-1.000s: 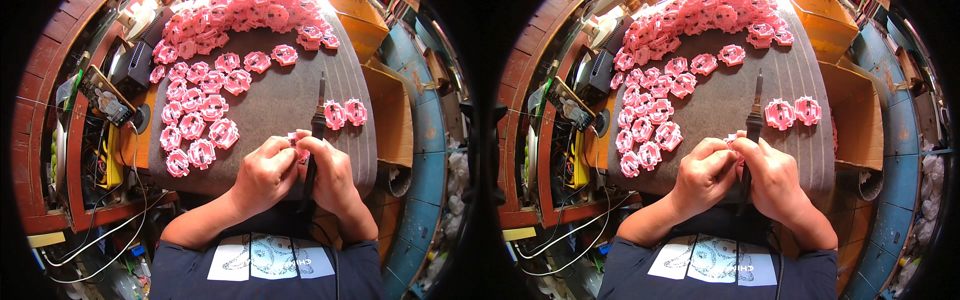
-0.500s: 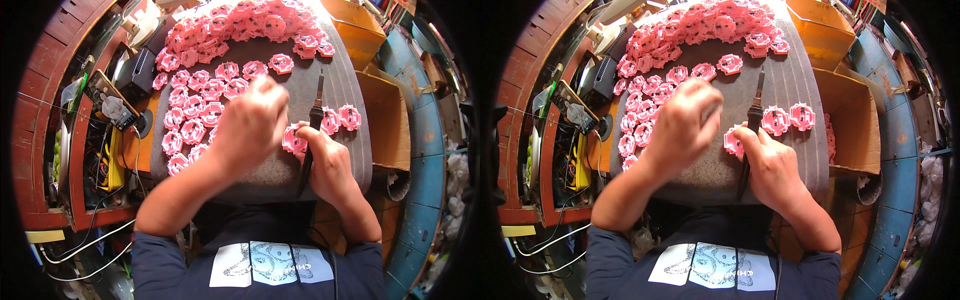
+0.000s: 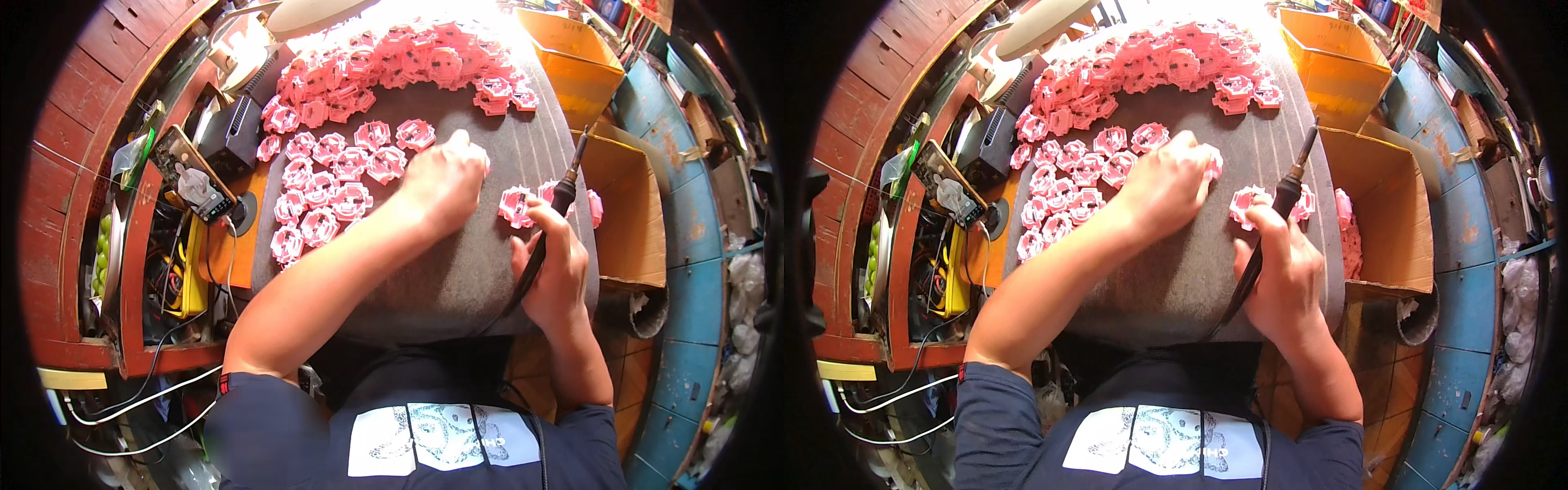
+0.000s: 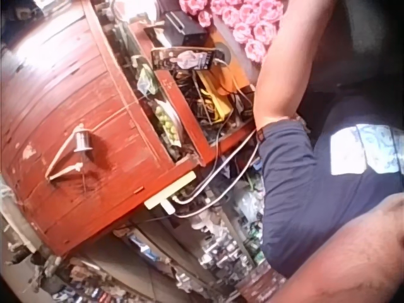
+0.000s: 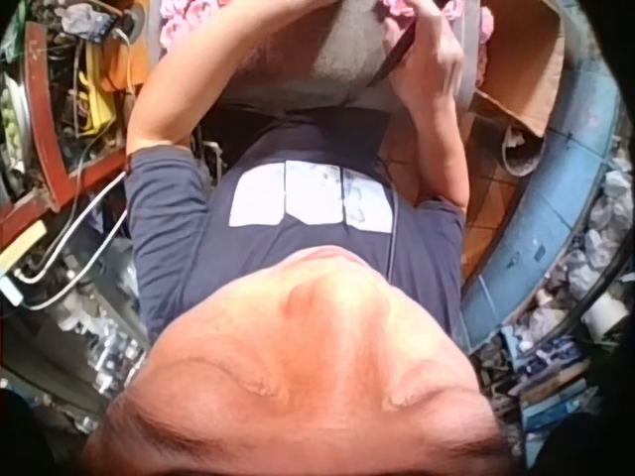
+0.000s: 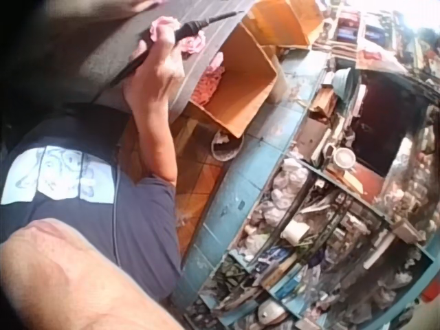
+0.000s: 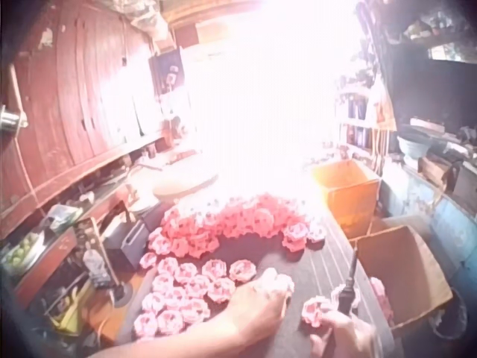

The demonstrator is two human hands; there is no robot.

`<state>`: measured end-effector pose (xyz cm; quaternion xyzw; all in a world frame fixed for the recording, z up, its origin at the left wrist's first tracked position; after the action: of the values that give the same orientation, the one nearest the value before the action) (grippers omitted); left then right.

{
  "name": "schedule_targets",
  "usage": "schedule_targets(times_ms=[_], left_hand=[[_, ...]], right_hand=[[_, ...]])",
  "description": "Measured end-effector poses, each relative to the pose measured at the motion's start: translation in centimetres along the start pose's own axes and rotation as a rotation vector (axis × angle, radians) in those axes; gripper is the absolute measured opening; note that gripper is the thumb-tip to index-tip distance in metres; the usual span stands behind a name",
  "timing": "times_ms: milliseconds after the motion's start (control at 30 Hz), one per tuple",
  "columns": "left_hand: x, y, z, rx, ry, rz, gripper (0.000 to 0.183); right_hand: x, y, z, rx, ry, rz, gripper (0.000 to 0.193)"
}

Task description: The person uses a soldering iron to apply heat to small pink plastic components with embedded circuitry. They pick up each component, apply the soldering iron to specific points, and place the finished items on the work surface. The process is repeated for multiple units.

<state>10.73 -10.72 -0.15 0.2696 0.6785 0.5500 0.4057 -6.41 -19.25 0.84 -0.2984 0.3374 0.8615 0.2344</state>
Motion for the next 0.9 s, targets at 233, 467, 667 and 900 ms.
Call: schedule_targets(times_ms=[233, 467, 667, 900], left_hand=[[10.4, 3.6, -3.3, 0.392, 0.021, -0.049, 0.014], [11.8, 3.0, -3.5, 0.504, 0.012, -0.118, 0.018], [12.0, 2.9, -3.4, 0.528, -0.010, -0.120, 0.021], [12.9, 3.1, -3.7, 0.574, -0.001, -0.166, 0.037]], right_hand=[[1.8, -1.7, 1.9, -0.201, 0.014, 0.087, 0.056], [2.4, -2.7, 1.8, -0.159, 0.047, 0.151, 0.053], [1.8, -2.5, 2.4, -0.210, 0.033, 0.227, 0.044], [2.1, -2.9, 2.8, -0.352, -0.017, 0.175, 0.042]])
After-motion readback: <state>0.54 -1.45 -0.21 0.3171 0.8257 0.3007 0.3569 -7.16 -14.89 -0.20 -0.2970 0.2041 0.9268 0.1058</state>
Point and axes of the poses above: each hand's wrist, its own x-axis away from the middle knuckle, its own y-axis out of the back of the hand, z = x × y, the point moved 6 cm from there along -x, towards the middle knuckle, and after that the axes turned 13 degrees about -x, right-handed, at the moved point
